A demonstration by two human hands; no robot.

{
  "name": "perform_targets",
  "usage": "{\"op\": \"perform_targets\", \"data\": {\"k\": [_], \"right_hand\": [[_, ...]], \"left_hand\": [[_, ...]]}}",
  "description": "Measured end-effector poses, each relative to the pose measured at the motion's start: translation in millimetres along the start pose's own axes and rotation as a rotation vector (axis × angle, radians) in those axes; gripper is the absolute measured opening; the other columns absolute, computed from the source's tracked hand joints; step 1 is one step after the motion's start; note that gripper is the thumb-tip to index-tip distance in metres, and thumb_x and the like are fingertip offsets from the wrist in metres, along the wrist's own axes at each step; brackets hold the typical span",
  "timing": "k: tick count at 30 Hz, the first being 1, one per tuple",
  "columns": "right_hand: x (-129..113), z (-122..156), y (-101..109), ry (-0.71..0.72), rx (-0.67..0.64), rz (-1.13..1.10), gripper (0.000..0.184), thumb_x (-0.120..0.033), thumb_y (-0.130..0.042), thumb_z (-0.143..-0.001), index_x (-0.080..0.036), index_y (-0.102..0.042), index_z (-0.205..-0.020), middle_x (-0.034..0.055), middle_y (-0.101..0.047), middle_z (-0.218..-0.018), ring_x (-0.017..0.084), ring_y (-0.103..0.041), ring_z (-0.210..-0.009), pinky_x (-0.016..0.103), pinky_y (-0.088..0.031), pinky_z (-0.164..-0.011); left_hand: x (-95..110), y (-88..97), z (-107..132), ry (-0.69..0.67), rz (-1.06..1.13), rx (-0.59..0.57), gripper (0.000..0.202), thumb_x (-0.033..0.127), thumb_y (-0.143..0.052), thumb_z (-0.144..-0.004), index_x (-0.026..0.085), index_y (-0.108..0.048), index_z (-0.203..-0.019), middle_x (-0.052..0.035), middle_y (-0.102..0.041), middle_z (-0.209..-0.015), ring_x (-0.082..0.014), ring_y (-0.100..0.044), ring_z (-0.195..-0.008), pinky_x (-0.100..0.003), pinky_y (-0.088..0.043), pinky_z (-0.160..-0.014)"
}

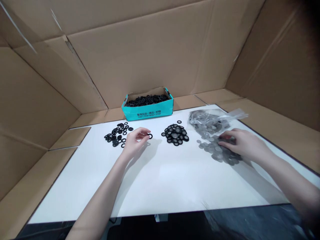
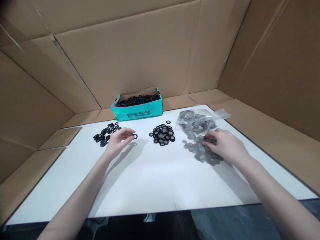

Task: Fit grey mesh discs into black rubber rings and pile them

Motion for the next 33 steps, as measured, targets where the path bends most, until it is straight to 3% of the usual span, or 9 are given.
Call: {"op": "perform_targets", "data": {"k": [7,17,23,25,27,30,33], "right_hand": [[-10,-1,-1,-0.069,0.010,-0.046,0.011,-0.036,-0.068,-0.072,-0.025,-0.068,-0.070,0.0057,-0.074,-0.079,0.024,-0.064,-0.071,0.032,-0.039,-0.057],[0,-5,4,-0.064,0.038,-0.200,0.017,-0.042,-0.074,-0.068,-0.027,-0.068,-0.062,0.0054,-0.072,-0.068,0.023,-0.062,-0.060,0.032,-0.040,-0.056],[-2,-5,23,-0.231,0.041,-0.230,0.016,-0.034,-0.079,-0.063,-0.025,-0.067,-0.058,0.0037,-0.071,-0.067,0.022,-0.061,-0.063,0.034,-0.041,-0.064],[-14,-4,33,-0.245,0.091,-0.305,0.015,-0.034,-0.077,-0.063,-0.024,-0.067,-0.060,0.0033,-0.069,-0.066,0.021,-0.059,-0.063,0.035,-0.042,-0.067],[-34,-3,39,-0.193,0.115,-0.446,0.023,-0.043,-0.074,-0.064,-0.022,-0.067,-0.064,0.0039,-0.067,-0.066,0.019,-0.057,-0.061,0.034,-0.042,-0.064],[-80,-5,33,-0.060,-0.013,-0.686,0.037,-0.056,-0.069,-0.068,-0.020,-0.065,-0.070,0.0055,-0.067,-0.070,0.016,-0.053,-0.055,0.031,-0.041,-0.054],[-136,-8,25,0.111,-0.111,-0.848,0.038,-0.057,-0.069,-0.073,-0.020,-0.064,-0.071,0.0041,-0.066,-0.070,0.015,-0.056,-0.059,0.029,-0.044,-0.055]], "left_hand": [[-3,-0.2,0,0.009,-0.007,0.004,0.018,0.029,-0.068,-0.076,0.018,-0.071,-0.090,-0.0044,-0.072,-0.085,-0.0156,-0.068,-0.074,-0.026,-0.054,-0.072],[0,0.3,0,-0.009,-0.006,0.007,0.016,0.029,-0.068,-0.075,0.019,-0.071,-0.088,-0.0041,-0.072,-0.083,-0.0163,-0.068,-0.074,-0.027,-0.054,-0.072],[3,0.2,0,-0.010,0.005,0.004,0.016,0.028,-0.068,-0.076,0.019,-0.071,-0.088,-0.0039,-0.072,-0.084,-0.0159,-0.068,-0.075,-0.026,-0.055,-0.073],[3,-1.2,1,-0.004,0.017,0.001,0.016,0.028,-0.068,-0.076,0.019,-0.071,-0.088,-0.0039,-0.072,-0.085,-0.0157,-0.068,-0.076,-0.026,-0.054,-0.074],[3,-3.8,1,0.002,0.042,-0.005,0.016,0.028,-0.069,-0.076,0.019,-0.071,-0.089,-0.0039,-0.071,-0.084,-0.0154,-0.068,-0.077,-0.026,-0.054,-0.075],[1,-10.0,3,0.025,0.112,-0.034,0.018,0.028,-0.071,-0.075,0.018,-0.071,-0.090,-0.0038,-0.070,-0.086,-0.0142,-0.066,-0.076,-0.025,-0.054,-0.073],[-2,-17.7,6,0.075,0.221,-0.086,0.023,0.029,-0.075,-0.072,0.017,-0.070,-0.091,-0.0039,-0.069,-0.088,-0.0130,-0.065,-0.074,-0.023,-0.054,-0.069]]}}
Point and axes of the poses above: each hand's wrist, its own z-axis away from the middle knuckle, its own y-axis out of the back of the hand, x = y × z, the point moved 6 cm from there along -z, towards the middle knuckle
